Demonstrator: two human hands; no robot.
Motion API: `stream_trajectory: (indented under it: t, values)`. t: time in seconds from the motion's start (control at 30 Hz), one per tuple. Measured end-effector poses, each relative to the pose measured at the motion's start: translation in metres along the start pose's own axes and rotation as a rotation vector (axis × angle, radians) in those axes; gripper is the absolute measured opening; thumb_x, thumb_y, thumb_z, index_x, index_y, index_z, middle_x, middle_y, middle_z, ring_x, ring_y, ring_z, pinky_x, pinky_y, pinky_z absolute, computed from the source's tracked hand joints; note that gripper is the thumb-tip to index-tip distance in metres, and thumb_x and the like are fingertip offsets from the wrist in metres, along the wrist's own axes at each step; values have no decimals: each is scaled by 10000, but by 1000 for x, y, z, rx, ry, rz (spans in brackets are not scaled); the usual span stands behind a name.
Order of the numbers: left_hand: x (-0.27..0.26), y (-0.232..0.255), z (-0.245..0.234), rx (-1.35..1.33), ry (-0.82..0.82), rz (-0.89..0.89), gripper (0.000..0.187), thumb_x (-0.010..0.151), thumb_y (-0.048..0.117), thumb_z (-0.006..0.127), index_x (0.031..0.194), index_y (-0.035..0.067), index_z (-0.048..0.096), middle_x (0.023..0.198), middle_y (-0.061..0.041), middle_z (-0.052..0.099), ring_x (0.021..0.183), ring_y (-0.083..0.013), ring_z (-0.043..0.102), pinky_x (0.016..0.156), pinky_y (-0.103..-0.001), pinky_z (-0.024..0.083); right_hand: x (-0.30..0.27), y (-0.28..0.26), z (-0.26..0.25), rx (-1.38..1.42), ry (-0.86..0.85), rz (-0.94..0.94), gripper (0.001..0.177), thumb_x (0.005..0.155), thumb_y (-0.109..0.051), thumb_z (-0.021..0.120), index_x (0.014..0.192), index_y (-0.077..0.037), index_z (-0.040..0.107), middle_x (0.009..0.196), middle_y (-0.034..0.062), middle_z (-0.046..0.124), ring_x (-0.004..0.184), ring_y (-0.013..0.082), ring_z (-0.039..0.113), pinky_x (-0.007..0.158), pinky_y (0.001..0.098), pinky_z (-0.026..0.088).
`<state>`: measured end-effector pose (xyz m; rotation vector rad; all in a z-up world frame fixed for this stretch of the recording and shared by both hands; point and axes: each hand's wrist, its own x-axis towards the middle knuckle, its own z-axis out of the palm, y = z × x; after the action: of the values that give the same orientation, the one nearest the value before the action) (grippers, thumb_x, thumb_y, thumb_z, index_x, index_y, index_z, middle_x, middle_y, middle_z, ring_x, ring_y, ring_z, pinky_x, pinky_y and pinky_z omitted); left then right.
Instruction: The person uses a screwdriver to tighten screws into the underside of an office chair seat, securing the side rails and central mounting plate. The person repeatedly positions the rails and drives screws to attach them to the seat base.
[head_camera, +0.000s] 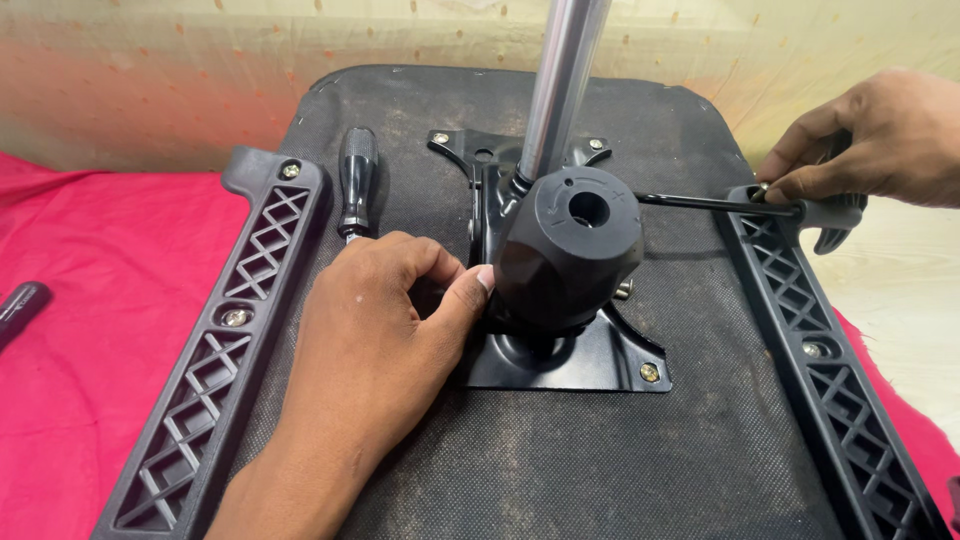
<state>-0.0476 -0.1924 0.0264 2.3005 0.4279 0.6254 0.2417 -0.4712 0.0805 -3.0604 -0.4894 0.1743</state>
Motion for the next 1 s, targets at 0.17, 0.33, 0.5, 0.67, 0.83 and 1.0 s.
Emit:
stream_trajectory:
  t: [0.17, 0.33, 0.5, 0.67, 0.83, 1.0]
  values:
    - [0, -1, 0, -10, 11, 33, 303, 812, 340, 752, 731, 49, 754, 727, -111, 711, 726, -257, 660, 659, -415, 511, 1, 2, 1, -14, 8, -3, 311, 859, -217, 847, 1116, -42, 837, 948, 170, 794, 818, 283, 781, 878, 415, 642]
    - [0, -1, 1, 6, 5, 17, 278, 810, 340, 753, 781, 63, 756, 719, -113, 707, 719, -259, 656, 660, -416, 508, 0, -1, -3, -81, -1, -24, 317, 835, -240, 867, 1096, -59, 857, 952, 155, 796, 846, 259, 770, 917, 405, 611]
    - [0, -1, 1, 4, 7, 17, 270, 807, 333, 755, 775, 65, 758, 727, -108, 711, 726, -259, 652, 660, -416, 507, -4, -6, -2, -17, -11, -9, 296, 862, -219, 847, 1101, -45, 851, 943, 176, 796, 808, 297, 785, 842, 420, 661]
    - [1, 0, 1, -7, 5, 13, 266, 804, 326, 752, 772, 62, 754, 749, -104, 711, 728, -259, 652, 665, -416, 508, -2, -7, -3, 39, -41, 19, 265, 856, -159, 846, 1081, -20, 855, 958, 171, 788, 823, 291, 774, 832, 418, 663]
    - [1, 0, 1, 2, -4, 18, 273, 811, 332, 748, 773, 62, 753, 736, -100, 710, 751, -258, 647, 682, -416, 505, -2, -6, -4, 108, -51, -5, 275, 860, -133, 832, 1121, -48, 834, 953, 185, 792, 809, 313, 788, 795, 451, 636]
    - [0, 0, 0, 1, -4, 25, 277, 815, 335, 748, 766, 62, 754, 734, -92, 712, 761, -254, 647, 692, -414, 506, -9, -14, -5, 7, -30, 5, 270, 865, -188, 829, 1096, -52, 863, 965, 159, 791, 857, 276, 771, 875, 424, 646]
